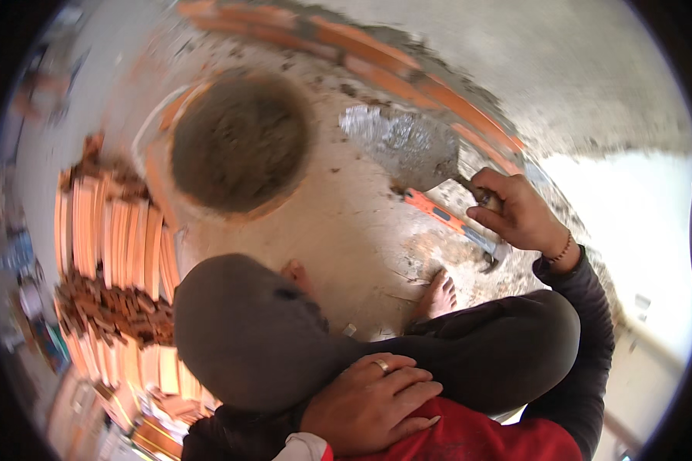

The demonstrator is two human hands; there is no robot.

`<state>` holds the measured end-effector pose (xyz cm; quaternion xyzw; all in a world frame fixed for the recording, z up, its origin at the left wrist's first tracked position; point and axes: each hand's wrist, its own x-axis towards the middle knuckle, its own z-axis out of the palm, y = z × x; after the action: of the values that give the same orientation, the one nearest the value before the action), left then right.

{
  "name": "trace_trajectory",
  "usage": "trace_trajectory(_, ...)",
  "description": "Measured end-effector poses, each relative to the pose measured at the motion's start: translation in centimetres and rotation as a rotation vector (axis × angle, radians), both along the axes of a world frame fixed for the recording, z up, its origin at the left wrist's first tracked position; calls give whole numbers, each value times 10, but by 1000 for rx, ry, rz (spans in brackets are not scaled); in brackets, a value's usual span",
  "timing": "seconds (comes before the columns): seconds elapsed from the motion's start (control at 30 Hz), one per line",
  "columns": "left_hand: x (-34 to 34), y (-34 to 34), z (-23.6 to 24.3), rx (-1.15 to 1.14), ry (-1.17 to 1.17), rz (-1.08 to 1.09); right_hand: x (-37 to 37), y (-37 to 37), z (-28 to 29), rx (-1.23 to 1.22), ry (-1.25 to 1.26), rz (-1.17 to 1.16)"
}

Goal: The person applies mortar to tiles using a trowel and then presses them against a wall, occasionally tapping them with a hammer handle or the trowel to secure them.

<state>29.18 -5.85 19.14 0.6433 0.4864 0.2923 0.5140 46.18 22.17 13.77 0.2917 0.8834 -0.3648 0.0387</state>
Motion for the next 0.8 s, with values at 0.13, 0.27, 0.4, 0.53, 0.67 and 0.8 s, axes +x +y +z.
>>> trace_trajectory(0.13,-12,-19,-5,66,-196,129,-74,-3,36,301,-51,154)
trace_trajectory(0.27,-27,-30,-7,132,-432,253,-154,-8,56,509,-103,371)
trace_trajectory(0.4,-34,-36,-2,139,-573,380,-223,-18,60,806,-234,533)
trace_trajectory(0.53,-45,-34,2,101,-698,419,-259,-29,48,1035,-281,667)
trace_trajectory(0.67,-46,-35,4,94,-801,513,-275,-50,40,1018,-240,739)
trace_trajectory(0.8,-51,-33,0,46,-824,470,-274,-61,47,964,-493,736)
